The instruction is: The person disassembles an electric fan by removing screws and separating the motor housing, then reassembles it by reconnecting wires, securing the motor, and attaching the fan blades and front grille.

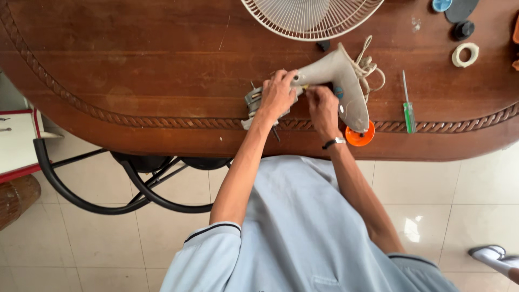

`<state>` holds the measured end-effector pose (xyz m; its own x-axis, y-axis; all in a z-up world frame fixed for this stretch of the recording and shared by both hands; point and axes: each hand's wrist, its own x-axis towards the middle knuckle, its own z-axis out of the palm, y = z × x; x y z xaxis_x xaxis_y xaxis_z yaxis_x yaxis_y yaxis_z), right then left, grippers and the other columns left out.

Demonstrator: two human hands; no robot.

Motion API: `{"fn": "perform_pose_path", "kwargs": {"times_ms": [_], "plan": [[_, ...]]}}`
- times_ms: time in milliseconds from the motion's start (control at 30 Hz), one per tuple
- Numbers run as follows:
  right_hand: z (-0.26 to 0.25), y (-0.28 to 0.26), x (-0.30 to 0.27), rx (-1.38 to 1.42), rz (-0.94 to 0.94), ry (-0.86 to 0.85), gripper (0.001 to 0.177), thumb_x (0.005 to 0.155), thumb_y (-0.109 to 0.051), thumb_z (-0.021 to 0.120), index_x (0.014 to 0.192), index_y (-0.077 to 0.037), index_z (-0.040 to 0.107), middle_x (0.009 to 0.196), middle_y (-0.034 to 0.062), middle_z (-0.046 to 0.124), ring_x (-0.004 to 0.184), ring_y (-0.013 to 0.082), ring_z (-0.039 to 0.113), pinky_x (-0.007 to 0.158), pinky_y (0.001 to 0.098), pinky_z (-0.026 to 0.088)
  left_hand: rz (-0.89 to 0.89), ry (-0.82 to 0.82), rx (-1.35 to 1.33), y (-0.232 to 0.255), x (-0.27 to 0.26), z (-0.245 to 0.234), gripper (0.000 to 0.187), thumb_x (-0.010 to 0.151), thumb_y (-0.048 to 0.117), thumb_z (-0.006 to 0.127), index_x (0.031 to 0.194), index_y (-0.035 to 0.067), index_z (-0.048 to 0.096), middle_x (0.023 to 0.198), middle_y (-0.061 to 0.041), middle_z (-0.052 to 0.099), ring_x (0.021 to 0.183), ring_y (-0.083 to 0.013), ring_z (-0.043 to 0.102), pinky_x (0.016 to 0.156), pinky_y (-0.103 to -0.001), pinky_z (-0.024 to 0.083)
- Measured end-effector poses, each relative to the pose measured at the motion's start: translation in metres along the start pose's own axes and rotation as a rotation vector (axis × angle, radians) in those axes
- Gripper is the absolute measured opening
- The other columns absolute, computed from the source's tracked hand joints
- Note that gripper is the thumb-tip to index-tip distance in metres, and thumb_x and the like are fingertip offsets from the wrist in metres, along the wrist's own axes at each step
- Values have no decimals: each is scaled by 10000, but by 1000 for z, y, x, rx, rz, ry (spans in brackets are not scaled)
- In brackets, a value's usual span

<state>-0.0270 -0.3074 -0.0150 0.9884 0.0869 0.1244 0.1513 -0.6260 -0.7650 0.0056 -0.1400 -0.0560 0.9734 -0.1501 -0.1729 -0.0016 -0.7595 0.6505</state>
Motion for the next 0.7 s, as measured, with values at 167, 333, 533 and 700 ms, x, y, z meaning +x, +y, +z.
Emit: {"fn": "perform_pose_path", "kwargs": {"times_ms": [167, 333, 533, 700], "plan": [[12, 23, -8, 283, 355, -26, 175, 994, -83, 696, 1147, 3, 705, 1010, 124, 744, 797, 189, 697, 737, 330, 588, -46, -56, 9, 2, 10, 11, 600, 931, 216, 721, 1478, 109, 499, 1369, -117, 578, 1192, -306, 609, 1008, -492, 473], [26, 37, 3, 691, 609, -62, 199, 1000, -98, 635, 1165, 6, 671, 994, 46, 735, 858, 108, 733, 750, 261, 633, -142, -101, -136, -2, 24, 13, 559, 936, 243, 701, 1459, 158, 524, 1389, -91, 603, 1029, -275, 720, 929, -405, 573], [10, 21, 15, 345, 453, -108, 194, 1001, -121, 656, 1144, -5, 719, 902, 70, 774, 811, 107, 744, 715, 256, 597, -172, -76, -110, 4, 19, 4, 520, 933, 249, 711, 1431, 188, 575, 1367, -56, 641, 1034, -290, 720, 915, -396, 581], [-3, 12, 36, 156, 360, -206, 213, 934, -171, 759, 1018, 22, 728, 860, 113, 781, 745, 148, 742, 689, 295, 562, -125, -25, -87, 8, 20, -1, 522, 923, 254, 731, 1420, 172, 595, 1350, -71, 655, 1029, -306, 728, 907, -410, 592]]}}
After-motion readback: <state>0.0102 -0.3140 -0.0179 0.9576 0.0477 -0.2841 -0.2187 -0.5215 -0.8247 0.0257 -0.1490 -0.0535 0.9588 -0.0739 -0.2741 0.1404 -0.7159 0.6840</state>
